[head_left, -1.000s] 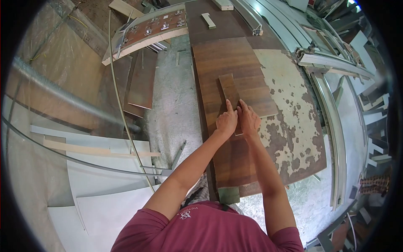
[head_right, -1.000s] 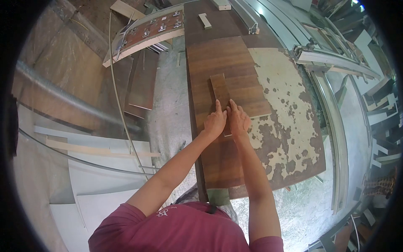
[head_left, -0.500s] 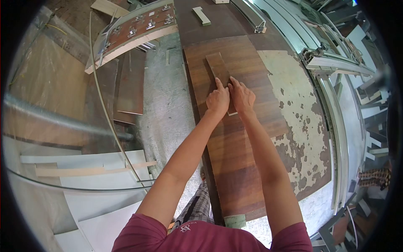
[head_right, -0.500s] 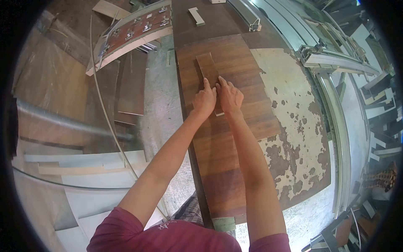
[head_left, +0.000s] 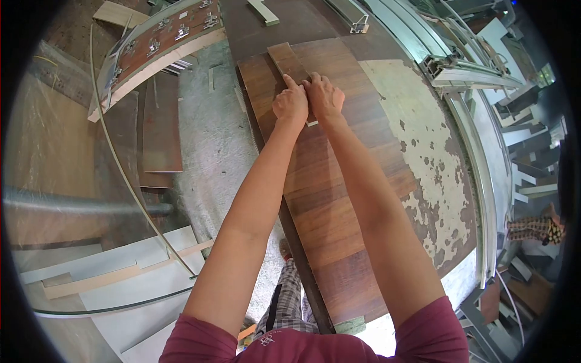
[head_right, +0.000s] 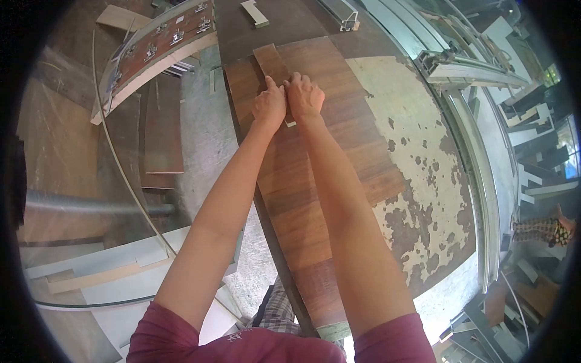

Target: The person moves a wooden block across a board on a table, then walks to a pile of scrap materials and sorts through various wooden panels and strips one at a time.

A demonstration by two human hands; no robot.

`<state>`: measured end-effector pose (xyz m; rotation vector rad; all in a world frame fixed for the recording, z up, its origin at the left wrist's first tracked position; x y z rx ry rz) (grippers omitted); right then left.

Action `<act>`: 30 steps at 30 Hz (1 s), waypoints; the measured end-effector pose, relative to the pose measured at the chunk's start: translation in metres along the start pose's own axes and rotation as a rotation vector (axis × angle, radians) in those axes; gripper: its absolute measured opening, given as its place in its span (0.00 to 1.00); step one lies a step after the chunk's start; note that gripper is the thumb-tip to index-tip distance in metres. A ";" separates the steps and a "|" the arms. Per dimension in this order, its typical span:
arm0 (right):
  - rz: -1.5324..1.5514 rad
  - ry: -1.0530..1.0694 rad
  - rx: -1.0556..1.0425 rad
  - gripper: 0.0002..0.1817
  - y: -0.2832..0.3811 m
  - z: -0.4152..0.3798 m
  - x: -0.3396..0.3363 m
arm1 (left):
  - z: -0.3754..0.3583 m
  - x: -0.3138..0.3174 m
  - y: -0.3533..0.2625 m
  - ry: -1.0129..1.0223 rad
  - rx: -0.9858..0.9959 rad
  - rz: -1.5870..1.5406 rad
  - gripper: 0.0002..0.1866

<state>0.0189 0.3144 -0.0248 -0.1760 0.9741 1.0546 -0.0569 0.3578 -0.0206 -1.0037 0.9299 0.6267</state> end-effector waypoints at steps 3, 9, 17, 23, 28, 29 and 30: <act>-0.054 0.121 0.023 0.16 -0.001 -0.003 -0.002 | -0.006 0.000 0.003 0.005 -0.014 -0.126 0.30; 0.075 0.006 -0.046 0.12 -0.015 -0.073 -0.060 | -0.096 -0.034 -0.003 0.016 -0.014 -0.082 0.31; 0.223 0.148 0.011 0.11 -0.056 -0.238 -0.226 | -0.319 -0.094 -0.020 0.066 0.005 0.015 0.30; 0.242 0.195 -0.025 0.12 -0.108 -0.298 -0.301 | -0.418 -0.102 -0.057 0.090 0.004 -0.008 0.31; 0.189 0.181 -0.009 0.15 -0.138 -0.315 -0.325 | -0.444 -0.098 -0.081 0.086 0.052 -0.051 0.29; 0.193 0.180 -0.020 0.15 -0.140 -0.317 -0.325 | -0.443 -0.096 -0.083 0.073 0.070 -0.033 0.29; 0.181 0.187 -0.012 0.16 -0.140 -0.317 -0.325 | -0.441 -0.095 -0.083 0.059 0.089 -0.011 0.28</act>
Point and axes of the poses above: each hand's wrist, its own z-axis towards the middle knuckle, its own x-axis out of the palm, y = z × x, the point moved 2 cm from there along z, towards the middle knuckle, and after that the axes turned 13 degrees about -y, right-handed, at the moved point
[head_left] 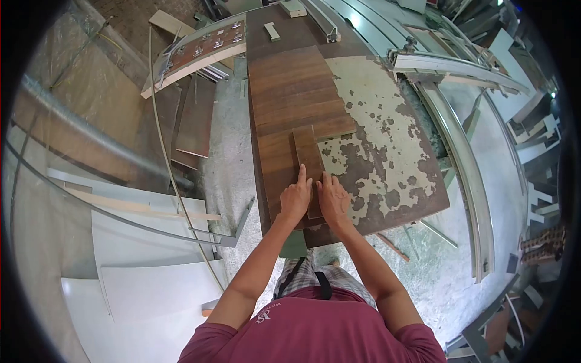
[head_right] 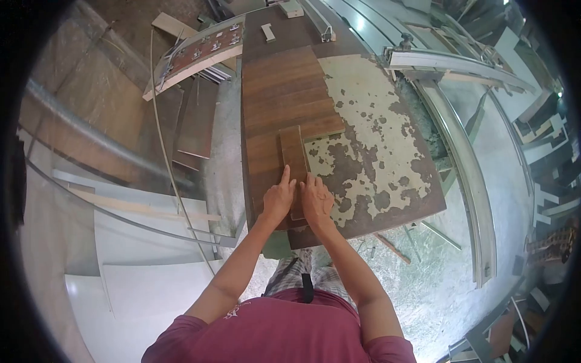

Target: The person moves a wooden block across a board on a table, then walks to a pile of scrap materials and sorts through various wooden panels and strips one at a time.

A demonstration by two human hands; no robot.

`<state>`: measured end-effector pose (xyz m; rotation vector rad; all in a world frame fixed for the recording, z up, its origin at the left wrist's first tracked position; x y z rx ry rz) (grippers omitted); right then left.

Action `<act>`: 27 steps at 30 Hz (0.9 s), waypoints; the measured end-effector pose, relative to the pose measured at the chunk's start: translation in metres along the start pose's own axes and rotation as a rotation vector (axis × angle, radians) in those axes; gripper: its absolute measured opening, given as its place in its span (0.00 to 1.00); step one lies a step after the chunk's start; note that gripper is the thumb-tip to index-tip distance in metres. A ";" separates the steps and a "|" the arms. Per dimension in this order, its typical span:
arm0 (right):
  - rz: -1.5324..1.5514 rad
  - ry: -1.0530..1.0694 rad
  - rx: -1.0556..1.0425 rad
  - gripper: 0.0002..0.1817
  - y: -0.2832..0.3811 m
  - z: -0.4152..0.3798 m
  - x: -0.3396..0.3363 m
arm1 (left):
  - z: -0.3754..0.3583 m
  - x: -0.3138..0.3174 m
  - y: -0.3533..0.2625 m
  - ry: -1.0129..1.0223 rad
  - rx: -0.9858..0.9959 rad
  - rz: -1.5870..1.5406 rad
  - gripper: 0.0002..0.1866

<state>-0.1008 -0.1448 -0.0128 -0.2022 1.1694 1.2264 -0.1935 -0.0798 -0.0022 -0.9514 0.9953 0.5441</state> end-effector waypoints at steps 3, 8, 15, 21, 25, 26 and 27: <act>0.003 -0.010 0.005 0.17 0.001 0.004 0.005 | 0.005 0.004 -0.001 -0.024 -0.009 0.037 0.27; 0.020 -0.033 -0.046 0.19 -0.001 0.020 0.025 | 0.025 0.012 0.001 -0.020 -0.051 0.074 0.27; -0.044 -0.068 -0.070 0.19 -0.004 0.057 0.047 | 0.067 0.021 0.004 -0.002 -0.075 0.092 0.27; -0.023 -0.030 -0.043 0.20 -0.004 0.094 0.068 | 0.108 0.028 0.004 0.003 -0.095 0.134 0.27; 0.002 -0.084 -0.070 0.19 0.000 0.126 0.083 | 0.143 0.036 0.009 -0.022 -0.092 0.138 0.27; 0.000 -0.077 -0.069 0.19 0.001 0.133 0.088 | 0.152 0.039 0.010 -0.023 -0.098 0.148 0.26; -0.021 -0.102 -0.091 0.19 0.002 0.140 0.094 | 0.159 0.041 0.011 -0.027 -0.106 0.156 0.26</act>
Point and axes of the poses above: each hand's wrist, its own z-axis towards the middle knuckle, its own x-axis out of the palm, y = z × x, the point moved 2 cm from there along z, towards the middle knuckle, and after that the axes turned 13 degrees about -y, right-handed, at the moved point
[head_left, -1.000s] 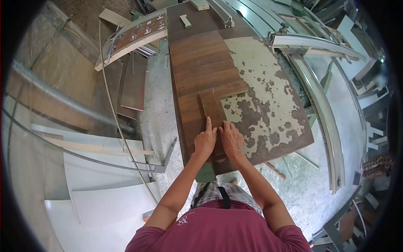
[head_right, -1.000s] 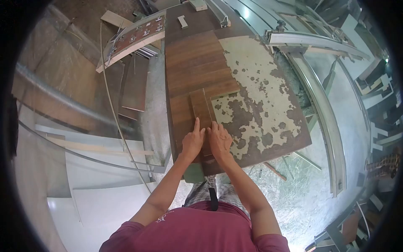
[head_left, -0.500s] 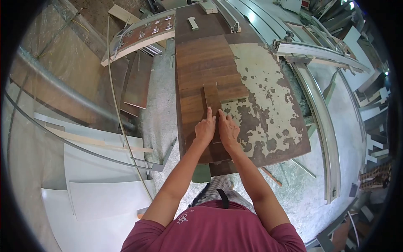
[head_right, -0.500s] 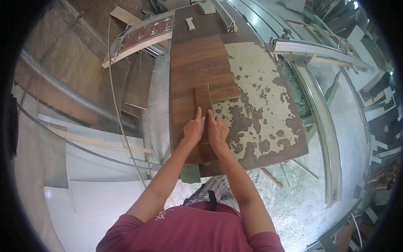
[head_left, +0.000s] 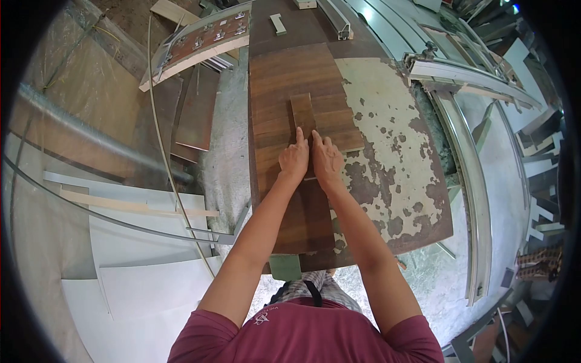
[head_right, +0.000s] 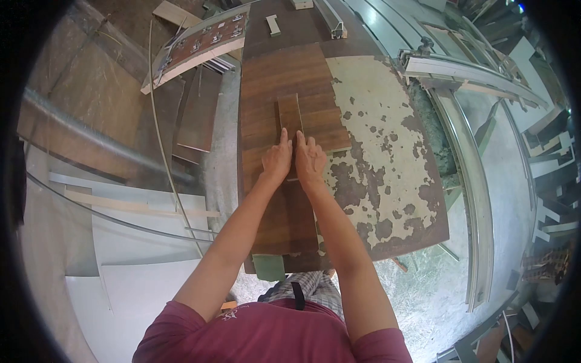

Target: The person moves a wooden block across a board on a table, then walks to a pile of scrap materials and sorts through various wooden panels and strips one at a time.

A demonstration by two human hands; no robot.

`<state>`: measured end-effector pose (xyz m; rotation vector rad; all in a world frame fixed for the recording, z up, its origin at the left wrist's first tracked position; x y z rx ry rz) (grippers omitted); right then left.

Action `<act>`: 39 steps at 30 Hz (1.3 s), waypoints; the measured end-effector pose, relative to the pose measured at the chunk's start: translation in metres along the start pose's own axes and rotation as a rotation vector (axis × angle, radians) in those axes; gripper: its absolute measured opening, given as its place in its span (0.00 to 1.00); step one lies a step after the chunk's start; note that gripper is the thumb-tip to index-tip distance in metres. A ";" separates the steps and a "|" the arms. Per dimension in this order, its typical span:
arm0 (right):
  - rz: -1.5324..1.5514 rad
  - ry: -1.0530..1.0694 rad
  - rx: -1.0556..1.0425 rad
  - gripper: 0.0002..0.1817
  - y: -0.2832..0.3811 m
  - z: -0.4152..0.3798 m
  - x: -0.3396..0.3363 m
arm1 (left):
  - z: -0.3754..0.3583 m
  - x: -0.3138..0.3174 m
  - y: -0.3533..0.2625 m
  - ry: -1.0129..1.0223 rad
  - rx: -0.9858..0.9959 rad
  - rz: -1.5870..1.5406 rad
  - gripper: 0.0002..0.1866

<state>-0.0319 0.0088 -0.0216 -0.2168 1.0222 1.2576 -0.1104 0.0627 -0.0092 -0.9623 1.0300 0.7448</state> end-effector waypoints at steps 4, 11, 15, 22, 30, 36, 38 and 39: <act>-0.045 -0.013 -0.029 0.18 0.002 0.028 0.023 | 0.034 0.004 -0.001 -0.003 -0.016 0.026 0.26; -0.034 -0.022 -0.043 0.18 -0.001 0.072 0.063 | 0.087 0.016 0.000 0.009 -0.052 0.040 0.26; -0.007 -0.002 -0.031 0.17 0.000 0.098 0.082 | 0.119 0.023 0.001 0.020 -0.068 0.049 0.26; 0.011 0.014 -0.035 0.16 -0.001 0.143 0.123 | 0.176 0.037 0.007 -0.008 -0.060 0.042 0.26; 0.019 0.043 -0.024 0.17 0.000 0.187 0.157 | 0.228 0.046 0.009 -0.045 -0.065 0.040 0.26; 0.027 0.023 -0.019 0.16 0.002 0.212 0.177 | 0.260 0.053 0.011 -0.032 -0.066 0.038 0.26; 0.026 0.013 -0.020 0.16 0.002 0.217 0.183 | 0.268 0.055 0.012 -0.041 -0.060 0.037 0.26; 0.034 0.003 -0.020 0.15 0.001 0.220 0.186 | 0.272 0.056 0.013 -0.052 -0.056 0.037 0.26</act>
Point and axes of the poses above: each hand's wrist, its own z-axis towards the middle knuckle, its own x-axis out of the palm, y = z × x, the point moved 2 cm from there along z, towards the middle knuckle, and after that the axes turned 13 degrees about -y, right-handed, at the moved point
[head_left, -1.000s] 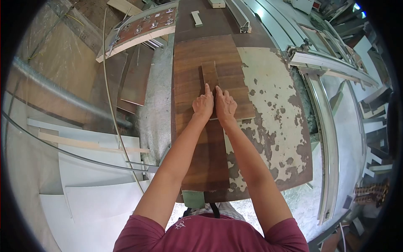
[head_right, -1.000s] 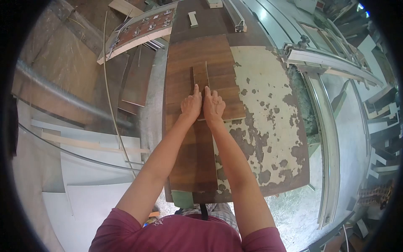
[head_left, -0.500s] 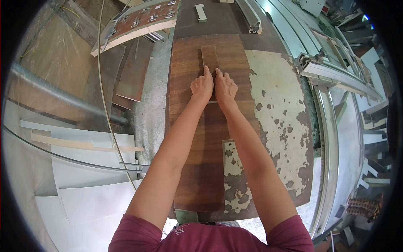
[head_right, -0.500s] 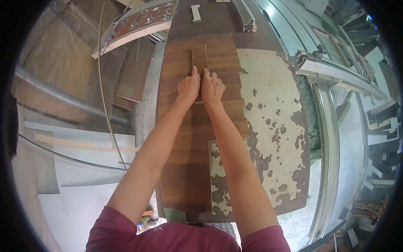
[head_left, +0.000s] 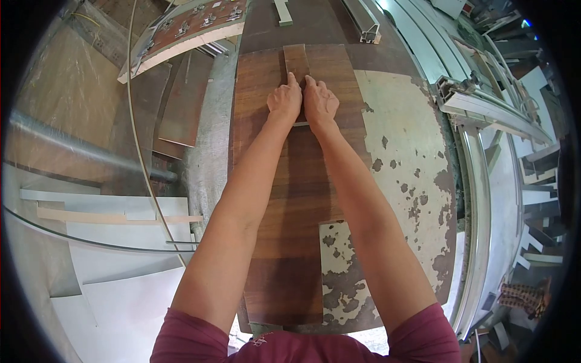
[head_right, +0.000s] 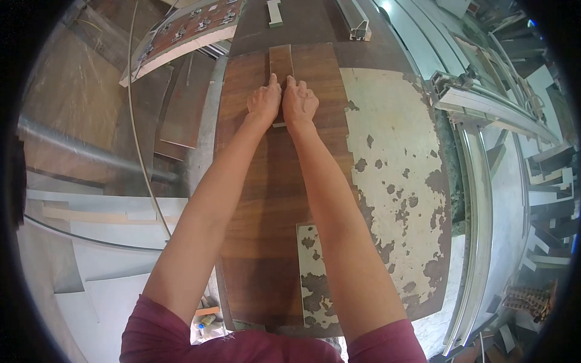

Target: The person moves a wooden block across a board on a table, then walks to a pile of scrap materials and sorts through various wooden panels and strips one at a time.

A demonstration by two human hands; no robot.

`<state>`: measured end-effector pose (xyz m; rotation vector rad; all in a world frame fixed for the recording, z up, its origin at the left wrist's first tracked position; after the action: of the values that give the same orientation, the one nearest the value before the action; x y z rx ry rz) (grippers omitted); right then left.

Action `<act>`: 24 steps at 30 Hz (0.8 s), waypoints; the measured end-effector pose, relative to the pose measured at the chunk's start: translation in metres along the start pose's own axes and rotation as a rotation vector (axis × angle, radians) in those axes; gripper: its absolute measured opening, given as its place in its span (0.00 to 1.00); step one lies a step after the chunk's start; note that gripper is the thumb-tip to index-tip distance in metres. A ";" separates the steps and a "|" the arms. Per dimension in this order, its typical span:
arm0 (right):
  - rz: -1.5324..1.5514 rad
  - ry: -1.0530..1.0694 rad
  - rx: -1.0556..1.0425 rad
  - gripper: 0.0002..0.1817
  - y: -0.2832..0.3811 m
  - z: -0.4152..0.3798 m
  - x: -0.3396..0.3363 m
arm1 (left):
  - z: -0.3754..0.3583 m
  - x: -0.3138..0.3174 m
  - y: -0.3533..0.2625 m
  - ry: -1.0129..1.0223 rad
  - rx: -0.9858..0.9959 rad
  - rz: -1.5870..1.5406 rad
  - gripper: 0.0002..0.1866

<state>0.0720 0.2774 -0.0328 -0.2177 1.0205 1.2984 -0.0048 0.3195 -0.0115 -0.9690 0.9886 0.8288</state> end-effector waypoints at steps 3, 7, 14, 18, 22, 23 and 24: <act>-0.004 0.001 0.013 0.15 -0.001 0.009 0.007 | 0.010 0.003 0.001 -0.013 0.014 0.006 0.25; -0.060 0.003 0.102 0.14 0.002 0.014 0.012 | 0.017 0.005 0.001 -0.032 0.017 0.001 0.24; 0.036 0.019 0.075 0.13 -0.001 0.005 0.005 | 0.003 0.003 0.007 -0.072 0.018 -0.049 0.24; 0.101 0.083 0.107 0.14 0.003 -0.035 -0.028 | -0.036 -0.004 0.013 -0.126 0.064 0.008 0.24; 0.135 0.194 0.136 0.15 0.014 -0.089 -0.076 | -0.107 -0.026 0.024 -0.146 0.058 -0.018 0.23; 0.143 0.191 0.138 0.15 0.017 -0.104 -0.091 | -0.128 -0.031 0.027 -0.174 0.064 -0.025 0.23; 0.174 0.188 0.148 0.17 0.019 -0.121 -0.105 | -0.150 -0.038 0.029 -0.201 0.068 -0.031 0.23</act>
<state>0.0037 0.1316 -0.0186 -0.1419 1.3143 1.3707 -0.0872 0.1858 -0.0189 -0.8233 0.8215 0.8435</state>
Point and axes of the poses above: each hand's wrist, its own z-axis towards the middle knuckle, its own x-axis out of the palm, y = z × x, the point moved 2 cm from there along z, towards the middle knuckle, and after that the axes turned 13 degrees about -y, right-handed, at the moved point
